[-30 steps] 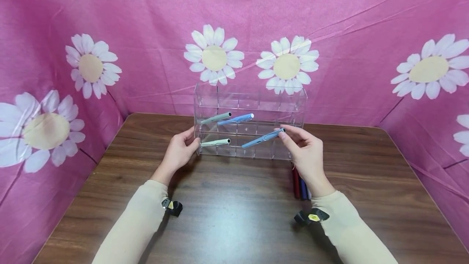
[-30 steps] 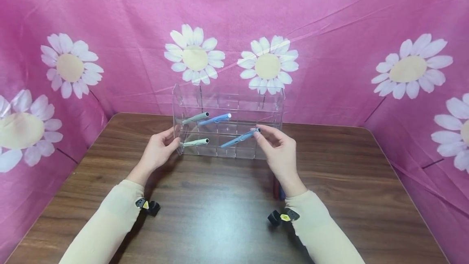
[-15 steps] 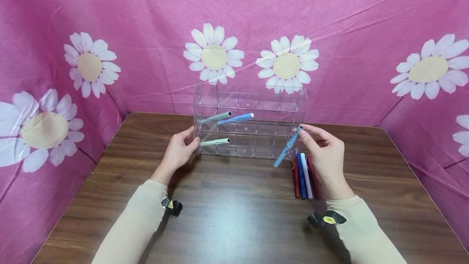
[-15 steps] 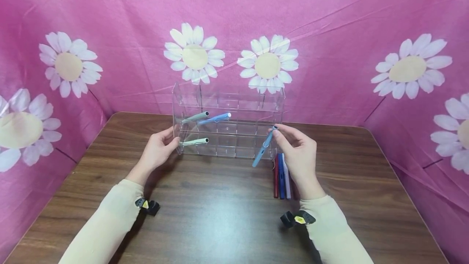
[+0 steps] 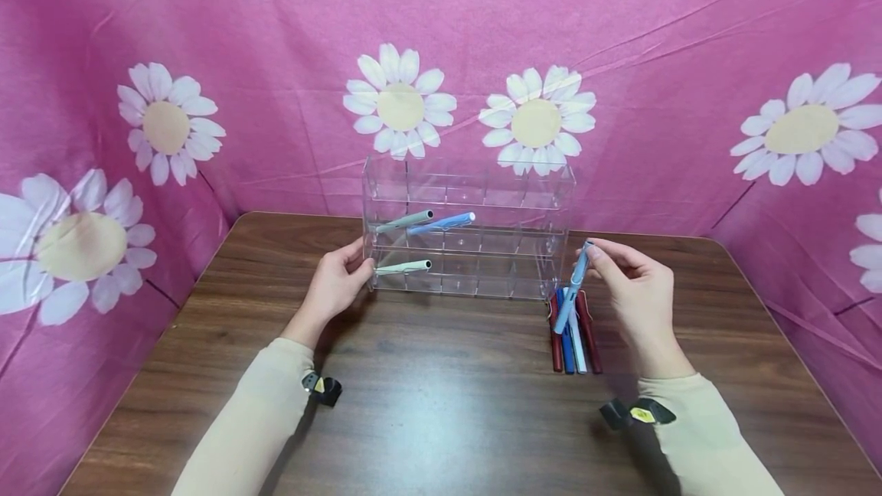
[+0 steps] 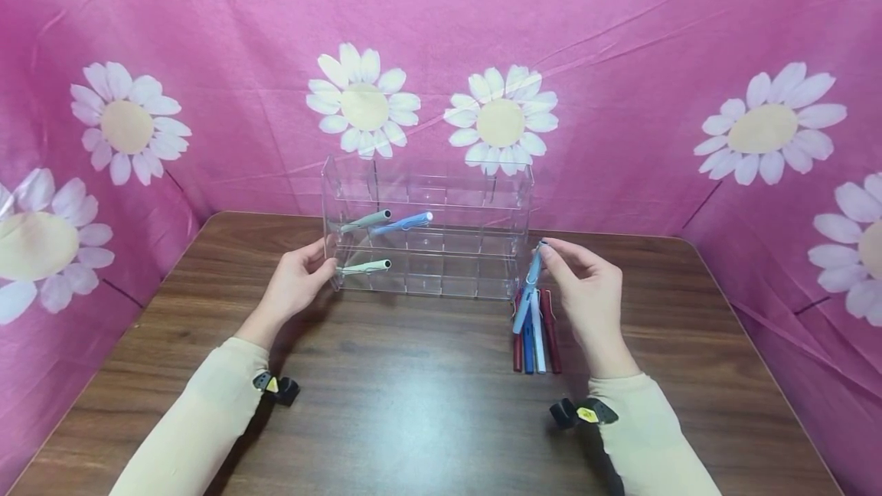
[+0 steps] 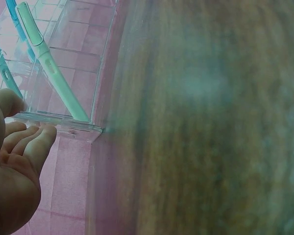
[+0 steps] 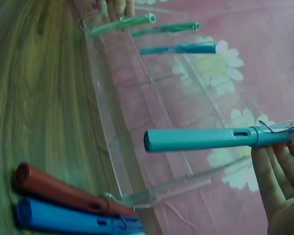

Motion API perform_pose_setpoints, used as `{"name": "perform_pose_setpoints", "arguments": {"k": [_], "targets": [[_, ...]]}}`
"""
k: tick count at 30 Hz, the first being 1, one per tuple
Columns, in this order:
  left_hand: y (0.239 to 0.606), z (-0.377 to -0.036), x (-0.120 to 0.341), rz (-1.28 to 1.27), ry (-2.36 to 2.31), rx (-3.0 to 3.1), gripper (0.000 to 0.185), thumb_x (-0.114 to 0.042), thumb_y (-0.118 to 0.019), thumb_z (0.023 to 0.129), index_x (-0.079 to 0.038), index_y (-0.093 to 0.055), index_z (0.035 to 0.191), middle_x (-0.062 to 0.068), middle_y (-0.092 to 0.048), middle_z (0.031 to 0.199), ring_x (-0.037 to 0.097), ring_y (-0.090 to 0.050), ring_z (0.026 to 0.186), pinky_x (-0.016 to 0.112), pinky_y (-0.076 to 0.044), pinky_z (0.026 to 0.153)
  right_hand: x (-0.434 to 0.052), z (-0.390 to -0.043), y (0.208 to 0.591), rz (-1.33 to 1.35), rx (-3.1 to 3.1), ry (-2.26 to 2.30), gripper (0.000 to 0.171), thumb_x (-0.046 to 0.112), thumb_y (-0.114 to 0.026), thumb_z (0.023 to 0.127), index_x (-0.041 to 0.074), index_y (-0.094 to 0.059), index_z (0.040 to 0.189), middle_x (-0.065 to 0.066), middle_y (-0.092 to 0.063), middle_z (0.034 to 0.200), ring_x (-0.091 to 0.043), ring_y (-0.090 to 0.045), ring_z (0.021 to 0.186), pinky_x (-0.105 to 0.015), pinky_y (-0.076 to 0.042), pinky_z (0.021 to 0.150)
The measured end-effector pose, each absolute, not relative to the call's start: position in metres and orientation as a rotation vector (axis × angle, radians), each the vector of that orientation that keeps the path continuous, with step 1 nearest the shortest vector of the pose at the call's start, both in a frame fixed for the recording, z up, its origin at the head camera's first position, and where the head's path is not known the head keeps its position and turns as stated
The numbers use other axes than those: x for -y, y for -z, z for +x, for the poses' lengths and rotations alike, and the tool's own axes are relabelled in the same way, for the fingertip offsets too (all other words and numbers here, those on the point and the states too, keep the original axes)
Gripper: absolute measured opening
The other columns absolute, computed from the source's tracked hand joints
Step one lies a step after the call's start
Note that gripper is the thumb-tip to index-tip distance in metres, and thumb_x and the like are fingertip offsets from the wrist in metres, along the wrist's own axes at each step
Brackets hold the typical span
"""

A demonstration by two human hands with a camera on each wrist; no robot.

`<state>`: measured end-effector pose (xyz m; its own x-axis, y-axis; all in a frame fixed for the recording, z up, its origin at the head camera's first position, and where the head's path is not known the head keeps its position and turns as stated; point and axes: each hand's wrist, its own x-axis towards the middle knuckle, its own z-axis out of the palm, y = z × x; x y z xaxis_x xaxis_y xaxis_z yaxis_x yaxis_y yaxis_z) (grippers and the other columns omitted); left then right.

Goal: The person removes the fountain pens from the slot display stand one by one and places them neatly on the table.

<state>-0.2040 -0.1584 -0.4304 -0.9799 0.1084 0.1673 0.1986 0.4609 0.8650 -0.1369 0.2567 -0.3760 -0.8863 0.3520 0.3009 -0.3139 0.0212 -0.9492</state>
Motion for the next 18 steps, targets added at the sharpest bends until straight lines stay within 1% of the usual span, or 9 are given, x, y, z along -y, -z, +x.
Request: {"name": "perform_pose_setpoints", "arguments": {"k": [6, 10, 15, 18], "targets": [[0.429, -0.203, 0.159, -0.269, 1.553, 2.610, 0.051, -0.003, -0.062, 0.102, 0.002, -0.057, 0.153, 0.026, -0.071, 0.135, 0.032, -0.070, 0.123, 0.044, -0.058, 0.106, -0.270, -0.138, 0.381, -0.141, 1.884, -1.929, 0.024, 0.004, -0.077, 0.098, -0.012, -0.078, 0.116, 0.005, -0.084, 0.085, -0.004, -0.076, 0.073, -0.018, -0.063, 0.069], [0.429, -0.203, 0.159, -0.265, 1.549, 2.610, 0.051, -0.003, -0.063, 0.102, 0.002, -0.058, 0.152, 0.025, -0.071, 0.135, 0.031, -0.070, 0.123, 0.043, -0.058, 0.106, -0.278, -0.138, 0.384, -0.166, 1.927, -1.924, 0.022, 0.006, -0.078, 0.098, -0.008, -0.080, 0.115, 0.008, -0.083, 0.084, -0.002, -0.075, 0.073, -0.016, -0.062, 0.069], [0.429, -0.203, 0.159, -0.264, 1.539, 2.611, 0.051, -0.004, -0.063, 0.102, 0.001, -0.058, 0.153, 0.024, -0.071, 0.135, 0.031, -0.071, 0.122, 0.042, -0.058, 0.106, -0.286, -0.139, 0.389, -0.207, 2.004, -1.884, 0.012, 0.008, -0.079, 0.097, 0.004, -0.084, 0.107, 0.012, -0.082, 0.083, -0.001, -0.073, 0.069, -0.014, -0.059, 0.067], [0.429, -0.203, 0.159, -0.264, 1.544, 2.607, 0.051, -0.003, -0.063, 0.102, 0.002, -0.058, 0.152, 0.025, -0.071, 0.135, 0.031, -0.070, 0.122, 0.043, -0.058, 0.106, -0.292, -0.140, 0.394, -0.249, 2.078, -1.850, 0.010, 0.012, -0.080, 0.098, 0.011, -0.086, 0.105, 0.016, -0.081, 0.082, 0.001, -0.072, 0.070, -0.013, -0.059, 0.068]]}}
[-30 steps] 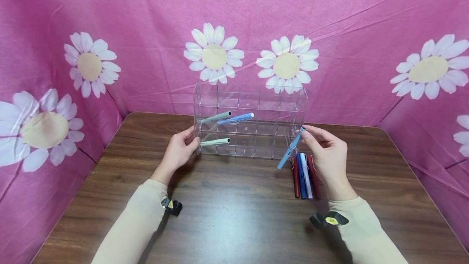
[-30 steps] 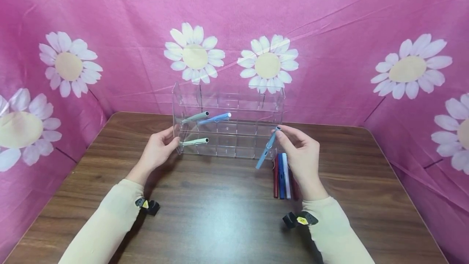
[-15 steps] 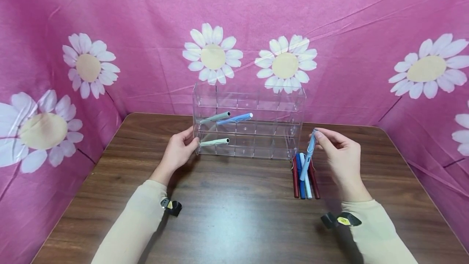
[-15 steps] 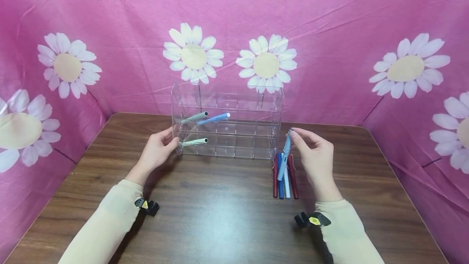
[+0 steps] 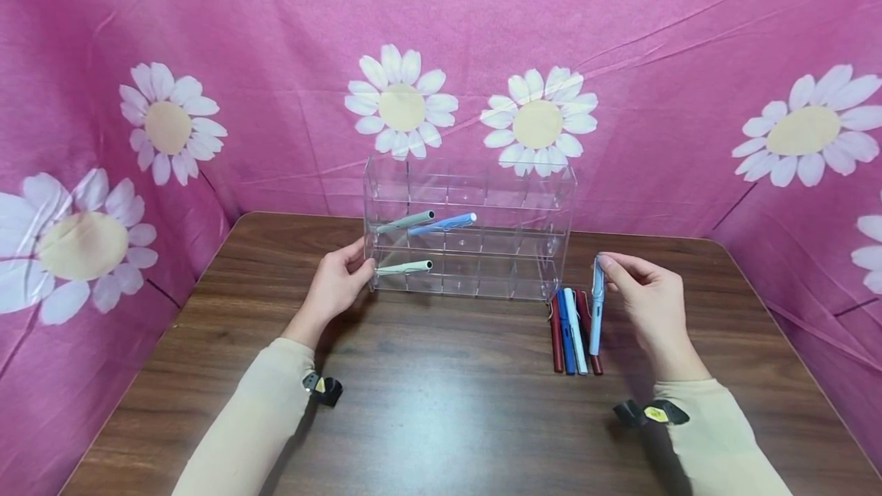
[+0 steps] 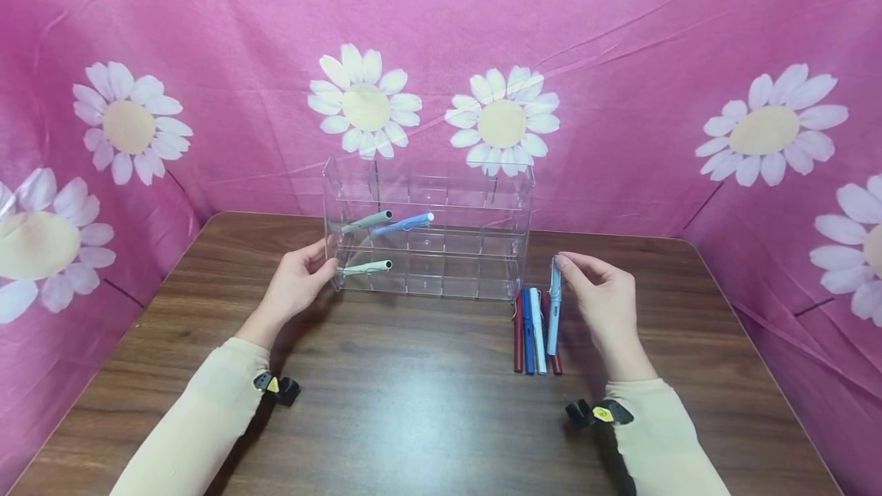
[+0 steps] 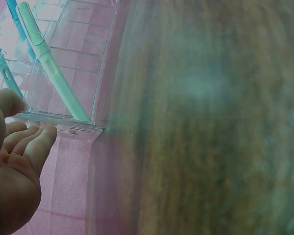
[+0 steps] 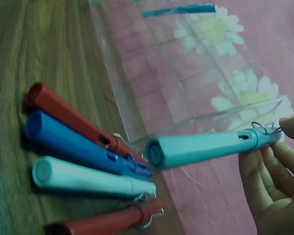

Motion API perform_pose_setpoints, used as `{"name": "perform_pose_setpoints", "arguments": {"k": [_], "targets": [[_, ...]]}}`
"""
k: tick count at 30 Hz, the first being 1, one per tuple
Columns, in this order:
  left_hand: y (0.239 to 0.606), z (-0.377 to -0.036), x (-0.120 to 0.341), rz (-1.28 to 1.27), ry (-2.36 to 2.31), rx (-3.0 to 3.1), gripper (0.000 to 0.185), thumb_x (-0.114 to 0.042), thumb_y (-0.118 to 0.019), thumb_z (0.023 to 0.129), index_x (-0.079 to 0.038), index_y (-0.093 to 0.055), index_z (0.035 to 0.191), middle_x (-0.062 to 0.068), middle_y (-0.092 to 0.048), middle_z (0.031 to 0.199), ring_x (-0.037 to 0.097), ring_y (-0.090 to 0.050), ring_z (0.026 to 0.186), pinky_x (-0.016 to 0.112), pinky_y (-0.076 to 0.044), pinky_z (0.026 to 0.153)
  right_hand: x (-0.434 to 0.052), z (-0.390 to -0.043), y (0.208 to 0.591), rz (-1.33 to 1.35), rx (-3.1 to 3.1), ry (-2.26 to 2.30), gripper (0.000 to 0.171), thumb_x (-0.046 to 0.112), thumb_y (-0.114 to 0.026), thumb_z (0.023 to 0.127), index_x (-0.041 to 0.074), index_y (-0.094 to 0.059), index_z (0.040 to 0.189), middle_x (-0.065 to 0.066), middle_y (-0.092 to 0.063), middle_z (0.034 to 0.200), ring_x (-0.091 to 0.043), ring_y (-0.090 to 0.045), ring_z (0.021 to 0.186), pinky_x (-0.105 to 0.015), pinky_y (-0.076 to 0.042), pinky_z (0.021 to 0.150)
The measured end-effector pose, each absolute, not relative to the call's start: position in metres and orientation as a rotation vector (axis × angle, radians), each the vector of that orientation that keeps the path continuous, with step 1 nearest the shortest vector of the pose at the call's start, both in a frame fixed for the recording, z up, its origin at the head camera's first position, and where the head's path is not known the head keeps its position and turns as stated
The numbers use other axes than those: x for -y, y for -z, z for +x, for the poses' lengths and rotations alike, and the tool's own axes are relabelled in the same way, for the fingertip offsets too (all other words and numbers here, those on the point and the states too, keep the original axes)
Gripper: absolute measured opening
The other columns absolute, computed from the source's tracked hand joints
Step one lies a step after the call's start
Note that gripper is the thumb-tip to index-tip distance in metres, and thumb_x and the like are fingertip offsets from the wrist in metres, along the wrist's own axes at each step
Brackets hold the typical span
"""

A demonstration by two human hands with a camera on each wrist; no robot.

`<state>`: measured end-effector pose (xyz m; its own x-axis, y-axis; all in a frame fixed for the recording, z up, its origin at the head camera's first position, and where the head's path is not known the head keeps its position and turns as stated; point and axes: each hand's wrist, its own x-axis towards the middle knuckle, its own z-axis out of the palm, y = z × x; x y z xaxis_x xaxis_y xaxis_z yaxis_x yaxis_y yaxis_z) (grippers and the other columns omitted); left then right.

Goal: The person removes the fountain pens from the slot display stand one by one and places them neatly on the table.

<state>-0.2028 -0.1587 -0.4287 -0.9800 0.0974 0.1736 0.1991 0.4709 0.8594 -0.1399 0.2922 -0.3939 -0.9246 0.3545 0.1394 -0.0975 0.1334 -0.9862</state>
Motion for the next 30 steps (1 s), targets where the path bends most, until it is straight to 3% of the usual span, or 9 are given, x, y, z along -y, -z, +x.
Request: {"name": "perform_pose_setpoints", "arguments": {"k": [4, 8, 14, 17, 23, 30], "targets": [[0.429, -0.203, 0.159, -0.262, 1.548, 2.608, 0.051, -0.003, -0.063, 0.102, 0.002, -0.058, 0.152, 0.025, -0.071, 0.135, 0.031, -0.070, 0.123, 0.043, -0.058, 0.106, -0.303, -0.142, 0.401, -0.313, 2.202, -1.789, 0.011, 0.018, -0.079, 0.099, 0.016, -0.085, 0.108, 0.022, -0.079, 0.081, 0.004, -0.071, 0.072, -0.013, -0.059, 0.069], [0.431, -0.204, 0.159, -0.263, 1.555, 2.603, 0.051, -0.003, -0.063, 0.102, 0.002, -0.058, 0.152, 0.025, -0.071, 0.135, 0.031, -0.071, 0.122, 0.039, -0.059, 0.104, -0.312, -0.144, 0.406, -0.338, 2.324, -1.722, 0.021, 0.022, -0.076, 0.102, 0.010, -0.083, 0.117, 0.028, -0.076, 0.080, 0.006, -0.071, 0.071, -0.015, -0.060, 0.070], [0.432, -0.205, 0.159, -0.277, 1.579, 2.585, 0.051, -0.002, -0.062, 0.102, 0.003, -0.058, 0.152, 0.025, -0.071, 0.135, 0.032, -0.071, 0.122, 0.010, -0.053, 0.093, -0.322, -0.147, 0.417, -0.329, 2.439, -1.666, 0.026, 0.026, -0.074, 0.104, 0.008, -0.081, 0.122, 0.030, -0.075, 0.087, 0.004, -0.071, 0.072, -0.019, -0.062, 0.069], [0.433, -0.205, 0.160, -0.277, 1.586, 2.578, 0.051, -0.003, -0.062, 0.102, 0.003, -0.058, 0.152, 0.025, -0.071, 0.134, 0.032, -0.071, 0.121, 0.003, -0.048, 0.088, -0.326, -0.149, 0.423, -0.330, 2.477, -1.685, 0.024, 0.026, -0.074, 0.103, 0.009, -0.082, 0.119, 0.028, -0.075, 0.086, 0.002, -0.071, 0.070, -0.021, -0.063, 0.067], [0.433, -0.205, 0.160, -0.274, 1.574, 2.584, 0.051, -0.003, -0.062, 0.102, 0.002, -0.058, 0.152, 0.024, -0.072, 0.134, 0.031, -0.071, 0.121, 0.003, -0.048, 0.088, -0.327, -0.152, 0.433, -0.334, 2.538, -1.686, 0.047, 0.022, -0.070, 0.105, -0.016, -0.068, 0.132, 0.028, -0.071, 0.081, 0.003, -0.069, 0.071, -0.022, -0.064, 0.068], [0.433, -0.206, 0.160, -0.280, 1.576, 2.589, 0.050, -0.004, -0.062, 0.102, 0.002, -0.058, 0.152, 0.024, -0.072, 0.135, 0.030, -0.071, 0.121, 0.005, -0.050, 0.089, -0.329, -0.154, 0.437, -0.367, 2.677, -1.592, 0.050, 0.025, -0.070, 0.105, -0.018, -0.067, 0.131, 0.014, -0.076, 0.086, 0.001, -0.071, 0.071, -0.022, -0.063, 0.068]]}}
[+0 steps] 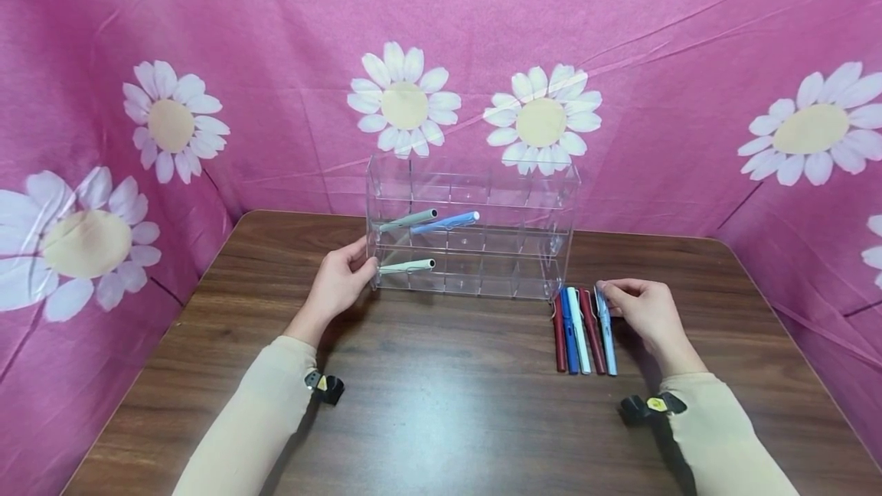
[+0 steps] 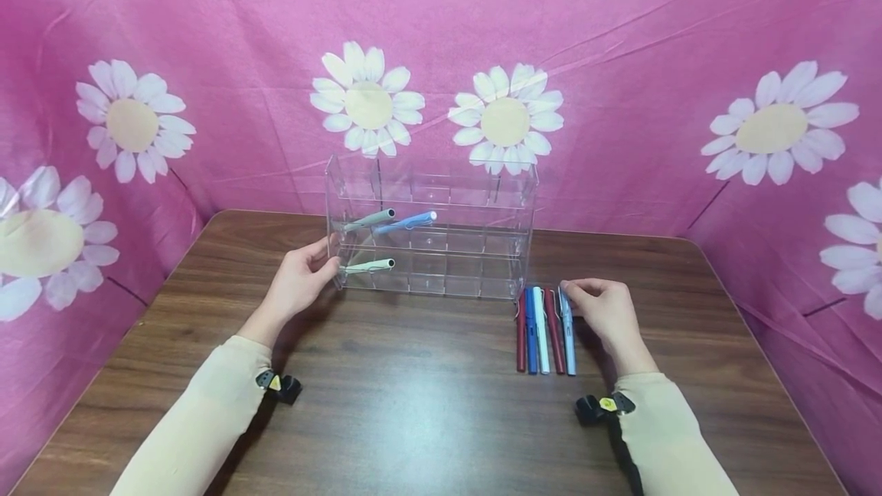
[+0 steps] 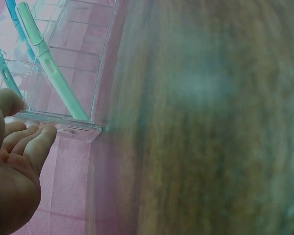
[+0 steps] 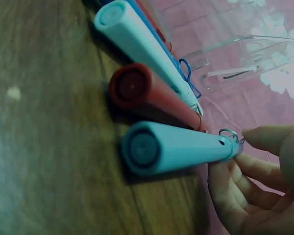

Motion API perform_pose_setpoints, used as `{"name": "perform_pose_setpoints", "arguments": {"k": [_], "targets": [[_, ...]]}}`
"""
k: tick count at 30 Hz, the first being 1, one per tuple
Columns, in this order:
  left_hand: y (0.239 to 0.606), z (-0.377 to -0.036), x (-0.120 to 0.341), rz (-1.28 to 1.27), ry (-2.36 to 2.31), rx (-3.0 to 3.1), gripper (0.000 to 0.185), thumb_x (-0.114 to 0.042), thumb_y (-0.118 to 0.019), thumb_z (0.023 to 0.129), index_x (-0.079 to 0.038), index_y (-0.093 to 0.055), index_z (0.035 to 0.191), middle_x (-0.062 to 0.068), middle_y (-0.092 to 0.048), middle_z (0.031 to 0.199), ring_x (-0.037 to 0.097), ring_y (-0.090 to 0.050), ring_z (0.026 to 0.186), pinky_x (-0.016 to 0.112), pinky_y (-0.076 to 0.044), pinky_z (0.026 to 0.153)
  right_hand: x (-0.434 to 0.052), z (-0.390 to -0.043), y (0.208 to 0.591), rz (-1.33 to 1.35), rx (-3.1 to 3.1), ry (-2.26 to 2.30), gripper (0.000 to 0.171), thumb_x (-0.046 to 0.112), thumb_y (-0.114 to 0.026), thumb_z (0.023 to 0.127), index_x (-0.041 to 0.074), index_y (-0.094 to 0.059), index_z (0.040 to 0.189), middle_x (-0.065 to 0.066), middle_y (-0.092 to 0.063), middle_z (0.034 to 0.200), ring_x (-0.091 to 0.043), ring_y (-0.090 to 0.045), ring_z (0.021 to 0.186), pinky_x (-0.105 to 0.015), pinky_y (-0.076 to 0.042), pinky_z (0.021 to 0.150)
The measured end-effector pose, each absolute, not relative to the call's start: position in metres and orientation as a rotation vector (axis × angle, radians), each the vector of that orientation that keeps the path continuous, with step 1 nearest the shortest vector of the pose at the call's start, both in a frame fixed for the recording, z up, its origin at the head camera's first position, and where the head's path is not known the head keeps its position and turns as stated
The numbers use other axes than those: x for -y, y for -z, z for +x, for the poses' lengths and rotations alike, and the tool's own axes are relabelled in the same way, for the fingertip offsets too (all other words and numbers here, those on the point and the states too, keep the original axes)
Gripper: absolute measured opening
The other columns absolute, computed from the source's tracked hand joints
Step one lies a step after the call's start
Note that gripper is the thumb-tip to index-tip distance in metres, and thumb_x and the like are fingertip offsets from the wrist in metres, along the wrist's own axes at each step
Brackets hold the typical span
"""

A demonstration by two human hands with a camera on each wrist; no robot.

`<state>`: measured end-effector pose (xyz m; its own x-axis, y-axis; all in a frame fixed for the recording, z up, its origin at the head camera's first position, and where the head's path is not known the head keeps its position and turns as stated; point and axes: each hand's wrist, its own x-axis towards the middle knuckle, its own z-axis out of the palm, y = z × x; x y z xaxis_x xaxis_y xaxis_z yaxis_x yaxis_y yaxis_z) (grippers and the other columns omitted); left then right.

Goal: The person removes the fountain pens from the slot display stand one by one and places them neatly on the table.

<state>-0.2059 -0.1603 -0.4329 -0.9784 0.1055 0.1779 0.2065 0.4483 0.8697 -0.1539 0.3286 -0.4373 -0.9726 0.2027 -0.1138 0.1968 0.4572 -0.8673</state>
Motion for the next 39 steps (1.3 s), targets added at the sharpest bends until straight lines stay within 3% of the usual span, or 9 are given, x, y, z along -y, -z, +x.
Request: {"name": "perform_pose_setpoints", "arguments": {"k": [8, 14, 17, 24, 31, 39], "targets": [[0.434, -0.207, 0.160, -0.290, 1.572, 2.597, 0.050, -0.005, -0.062, 0.103, 0.002, -0.058, 0.152, 0.025, -0.072, 0.134, 0.030, -0.071, 0.120, 0.005, -0.051, 0.088, -0.331, -0.155, 0.440, -0.310, 2.776, -1.484, 0.042, 0.019, -0.066, 0.106, -0.019, -0.070, 0.124, -0.006, -0.079, 0.085, -0.004, -0.071, 0.067, -0.026, -0.064, 0.064], [0.434, -0.207, 0.160, -0.285, 1.594, 2.590, 0.051, -0.004, -0.062, 0.103, 0.002, -0.057, 0.153, 0.025, -0.072, 0.135, 0.030, -0.071, 0.120, 0.007, -0.053, 0.088, -0.329, -0.155, 0.438, -0.298, 2.832, -1.416, 0.042, 0.019, -0.064, 0.107, -0.020, -0.070, 0.123, -0.012, -0.079, 0.086, -0.006, -0.071, 0.066, -0.027, -0.064, 0.062], [0.434, -0.208, 0.160, -0.285, 1.599, 2.590, 0.050, -0.004, -0.062, 0.103, 0.002, -0.057, 0.153, 0.025, -0.071, 0.135, 0.030, -0.071, 0.121, 0.005, -0.052, 0.087, -0.329, -0.152, 0.436, -0.328, 2.845, -1.446, 0.044, 0.019, -0.062, 0.109, -0.021, -0.068, 0.125, -0.012, -0.079, 0.088, -0.006, -0.072, 0.067, -0.027, -0.065, 0.063], [0.434, -0.207, 0.160, -0.290, 1.586, 2.587, 0.049, -0.005, -0.062, 0.103, 0.003, -0.058, 0.151, 0.025, -0.071, 0.136, 0.031, -0.070, 0.123, 0.020, -0.058, 0.097, -0.329, -0.147, 0.434, -0.346, 2.856, -1.478, 0.044, 0.020, -0.060, 0.110, -0.021, -0.067, 0.126, -0.012, -0.078, 0.091, -0.006, -0.074, 0.069, -0.027, -0.066, 0.066], [0.434, -0.207, 0.160, -0.288, 1.600, 2.585, 0.049, -0.005, -0.062, 0.103, 0.003, -0.058, 0.152, 0.025, -0.071, 0.135, 0.031, -0.070, 0.123, 0.011, -0.054, 0.094, -0.331, -0.144, 0.433, -0.316, 2.802, -1.560, 0.043, 0.017, -0.060, 0.110, -0.023, -0.065, 0.127, -0.010, -0.078, 0.090, -0.006, -0.075, 0.070, -0.028, -0.067, 0.068], [0.433, -0.206, 0.160, -0.281, 1.575, 2.601, 0.050, -0.006, -0.062, 0.103, 0.002, -0.058, 0.152, 0.025, -0.071, 0.135, 0.029, -0.071, 0.122, 0.019, -0.058, 0.098, -0.332, -0.141, 0.424, -0.231, 2.650, -1.619, 0.041, 0.011, -0.061, 0.109, -0.024, -0.062, 0.130, 0.003, -0.078, 0.085, -0.003, -0.073, 0.071, -0.027, -0.067, 0.068]]}}
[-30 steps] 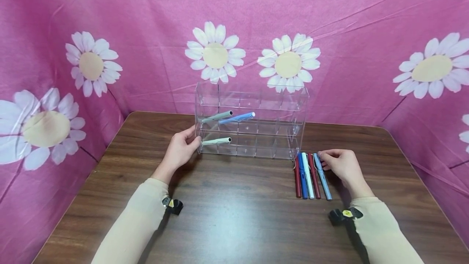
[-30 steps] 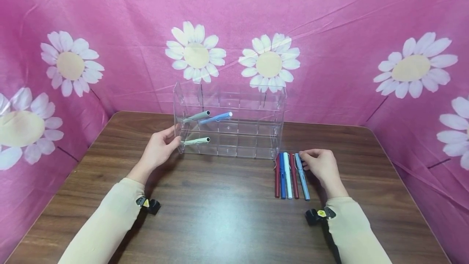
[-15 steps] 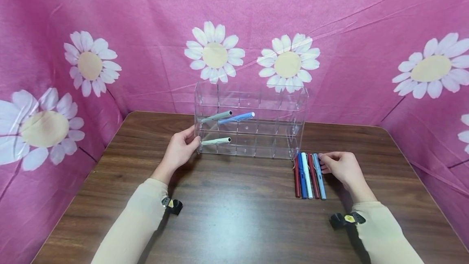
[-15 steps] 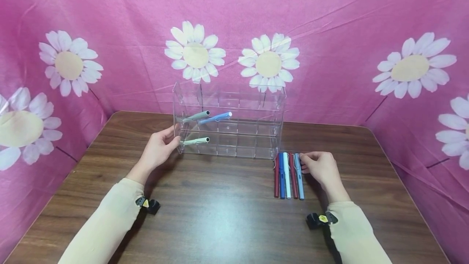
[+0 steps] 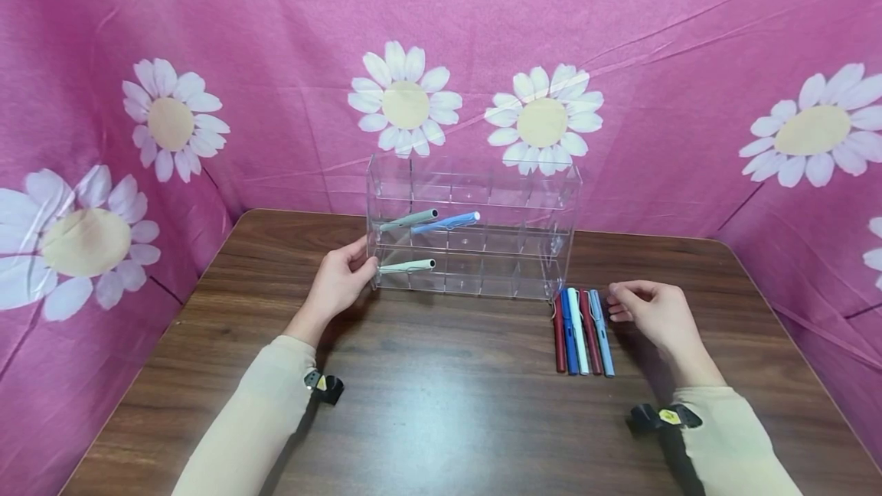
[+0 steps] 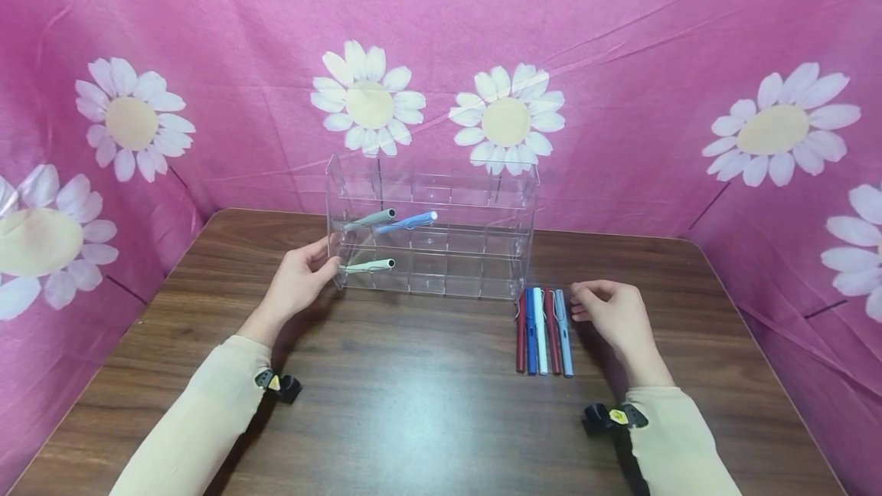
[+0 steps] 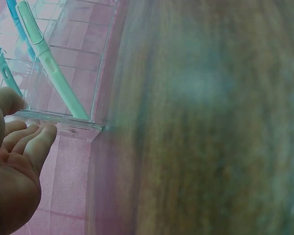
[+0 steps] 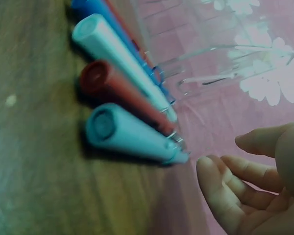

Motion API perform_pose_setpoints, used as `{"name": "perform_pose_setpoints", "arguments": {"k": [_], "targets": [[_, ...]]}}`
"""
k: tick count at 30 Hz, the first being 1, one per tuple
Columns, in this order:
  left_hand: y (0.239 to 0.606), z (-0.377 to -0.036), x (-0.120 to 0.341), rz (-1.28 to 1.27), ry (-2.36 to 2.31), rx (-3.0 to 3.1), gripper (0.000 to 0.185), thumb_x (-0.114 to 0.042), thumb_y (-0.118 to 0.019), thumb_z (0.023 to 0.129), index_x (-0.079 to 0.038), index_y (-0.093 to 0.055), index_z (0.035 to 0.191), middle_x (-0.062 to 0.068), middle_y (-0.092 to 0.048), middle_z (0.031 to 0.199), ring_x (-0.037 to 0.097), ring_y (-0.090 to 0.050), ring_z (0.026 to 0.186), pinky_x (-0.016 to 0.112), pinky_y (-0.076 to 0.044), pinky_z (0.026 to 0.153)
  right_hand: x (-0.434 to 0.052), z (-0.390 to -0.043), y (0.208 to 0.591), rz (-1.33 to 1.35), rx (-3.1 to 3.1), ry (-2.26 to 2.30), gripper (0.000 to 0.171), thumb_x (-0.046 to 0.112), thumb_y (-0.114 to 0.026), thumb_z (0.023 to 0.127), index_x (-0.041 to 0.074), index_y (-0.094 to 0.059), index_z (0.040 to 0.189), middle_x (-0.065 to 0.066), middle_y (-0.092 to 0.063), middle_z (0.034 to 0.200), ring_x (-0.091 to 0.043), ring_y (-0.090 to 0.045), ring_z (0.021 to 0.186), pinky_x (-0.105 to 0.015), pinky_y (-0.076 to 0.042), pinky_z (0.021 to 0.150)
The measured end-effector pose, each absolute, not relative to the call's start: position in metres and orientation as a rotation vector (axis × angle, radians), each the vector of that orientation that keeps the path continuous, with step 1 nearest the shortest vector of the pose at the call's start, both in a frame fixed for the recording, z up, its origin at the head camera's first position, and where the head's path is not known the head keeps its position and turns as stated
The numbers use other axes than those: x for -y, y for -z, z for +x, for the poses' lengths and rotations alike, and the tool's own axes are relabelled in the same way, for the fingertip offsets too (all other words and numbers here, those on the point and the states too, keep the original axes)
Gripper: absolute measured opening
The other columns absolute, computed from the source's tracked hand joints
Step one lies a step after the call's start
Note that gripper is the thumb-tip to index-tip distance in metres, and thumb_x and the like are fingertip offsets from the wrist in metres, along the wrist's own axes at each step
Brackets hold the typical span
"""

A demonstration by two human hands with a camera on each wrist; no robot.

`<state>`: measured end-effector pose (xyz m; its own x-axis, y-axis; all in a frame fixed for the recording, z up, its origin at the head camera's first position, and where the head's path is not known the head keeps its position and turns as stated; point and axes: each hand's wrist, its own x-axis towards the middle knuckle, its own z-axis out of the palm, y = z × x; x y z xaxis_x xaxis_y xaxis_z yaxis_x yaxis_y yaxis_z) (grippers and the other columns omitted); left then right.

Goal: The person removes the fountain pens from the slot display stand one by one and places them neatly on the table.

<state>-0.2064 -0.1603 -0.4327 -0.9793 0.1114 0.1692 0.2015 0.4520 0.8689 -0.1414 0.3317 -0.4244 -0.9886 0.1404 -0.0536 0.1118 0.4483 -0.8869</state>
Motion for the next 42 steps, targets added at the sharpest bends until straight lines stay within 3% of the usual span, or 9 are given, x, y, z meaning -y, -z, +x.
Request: {"name": "perform_pose_setpoints", "arguments": {"k": [8, 17, 22, 28, 42], "targets": [[0.433, -0.205, 0.161, -0.269, 1.558, 2.620, 0.051, -0.007, -0.062, 0.103, 0.002, -0.057, 0.153, 0.024, -0.072, 0.135, 0.027, -0.071, 0.121, 0.019, -0.059, 0.097, -0.319, -0.141, 0.407, -0.079, 2.528, -1.597, 0.039, 0.015, -0.066, 0.107, -0.021, -0.066, 0.125, 0.016, -0.078, 0.082, -0.004, -0.076, 0.073, -0.026, -0.066, 0.070], [0.431, -0.206, 0.161, -0.265, 1.578, 2.625, 0.051, -0.007, -0.062, 0.103, 0.001, -0.057, 0.153, 0.025, -0.071, 0.136, 0.029, -0.071, 0.122, 0.019, -0.058, 0.096, -0.295, -0.145, 0.384, 0.094, 2.395, -1.604, 0.015, 0.011, -0.070, 0.105, 0.003, -0.078, 0.115, 0.015, -0.080, 0.087, -0.004, -0.077, 0.075, -0.020, -0.065, 0.072], [0.431, -0.206, 0.161, -0.265, 1.580, 2.626, 0.051, -0.007, -0.062, 0.103, 0.001, -0.057, 0.153, 0.024, -0.071, 0.137, 0.029, -0.070, 0.124, 0.022, -0.058, 0.098, -0.281, -0.144, 0.371, 0.192, 2.346, -1.599, 0.015, 0.008, -0.070, 0.104, 0.001, -0.078, 0.116, 0.015, -0.081, 0.091, -0.005, -0.078, 0.077, -0.019, -0.065, 0.075], [0.432, -0.206, 0.161, -0.276, 1.592, 2.623, 0.050, -0.007, -0.061, 0.104, 0.002, -0.056, 0.154, 0.025, -0.071, 0.136, 0.031, -0.070, 0.124, 0.031, -0.059, 0.101, -0.266, -0.148, 0.362, 0.267, 2.343, -1.583, 0.027, 0.008, -0.069, 0.105, -0.010, -0.073, 0.124, 0.019, -0.081, 0.097, -0.004, -0.079, 0.083, -0.015, -0.062, 0.083], [0.432, -0.207, 0.161, -0.279, 1.582, 2.615, 0.050, -0.005, -0.061, 0.104, 0.001, -0.057, 0.153, 0.025, -0.072, 0.134, 0.030, -0.071, 0.121, 0.017, -0.056, 0.093, -0.225, -0.164, 0.357, 0.348, 2.234, -1.726, 0.028, 0.008, -0.073, 0.102, -0.007, -0.075, 0.126, 0.013, -0.083, 0.108, -0.006, -0.081, 0.098, -0.019, -0.063, 0.086]]}}
